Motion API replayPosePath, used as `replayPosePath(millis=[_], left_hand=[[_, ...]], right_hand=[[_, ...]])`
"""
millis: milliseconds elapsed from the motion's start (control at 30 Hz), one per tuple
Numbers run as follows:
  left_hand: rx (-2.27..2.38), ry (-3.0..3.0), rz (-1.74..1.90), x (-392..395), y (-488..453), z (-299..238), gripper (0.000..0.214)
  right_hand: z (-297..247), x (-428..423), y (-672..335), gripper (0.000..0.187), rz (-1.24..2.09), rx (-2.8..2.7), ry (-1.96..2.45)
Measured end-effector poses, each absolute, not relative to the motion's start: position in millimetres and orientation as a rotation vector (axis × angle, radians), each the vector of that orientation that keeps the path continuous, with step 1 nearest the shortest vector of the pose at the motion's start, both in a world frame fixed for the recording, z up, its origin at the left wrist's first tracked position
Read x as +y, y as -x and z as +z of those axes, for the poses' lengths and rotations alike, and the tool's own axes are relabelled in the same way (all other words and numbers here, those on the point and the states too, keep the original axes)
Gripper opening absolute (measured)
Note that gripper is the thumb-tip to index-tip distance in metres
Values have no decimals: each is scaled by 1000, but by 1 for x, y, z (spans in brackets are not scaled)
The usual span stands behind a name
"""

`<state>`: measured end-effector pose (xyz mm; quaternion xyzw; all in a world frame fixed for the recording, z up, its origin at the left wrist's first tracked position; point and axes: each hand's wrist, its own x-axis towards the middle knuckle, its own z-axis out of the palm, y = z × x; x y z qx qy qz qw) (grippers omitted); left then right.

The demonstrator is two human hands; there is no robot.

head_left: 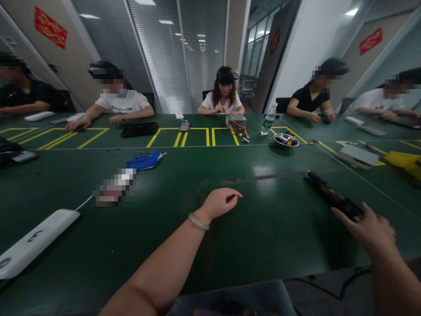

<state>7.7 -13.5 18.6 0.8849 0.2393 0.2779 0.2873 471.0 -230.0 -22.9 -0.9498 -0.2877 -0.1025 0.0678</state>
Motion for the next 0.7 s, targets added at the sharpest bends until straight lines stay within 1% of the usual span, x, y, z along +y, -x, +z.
replayPosePath(millis=[100,200,267,467,600,700], left_hand=[[631,-2339,758,-13,-7,17,25],[644,-2316,773,-12,-7,15,26],[658,-2299,781,-11,-8,14,26],[708,-2216,854,-8,-11,13,24],[758,-2129,1010,-6,-9,14,24],[794,-2092,1121,-7,-6,15,25]], right_hand=[[-12,-201,-449,101,-317,-876,2809],[-13,-194,-450,90,-384,-756,2779],[-15,-194,-455,84,-360,-681,2771],[-10,-197,-454,68,-364,-684,2780],[-11,-202,-443,67,-443,-838,2707],[-14,-200,-424,63,-592,-1079,2526]])
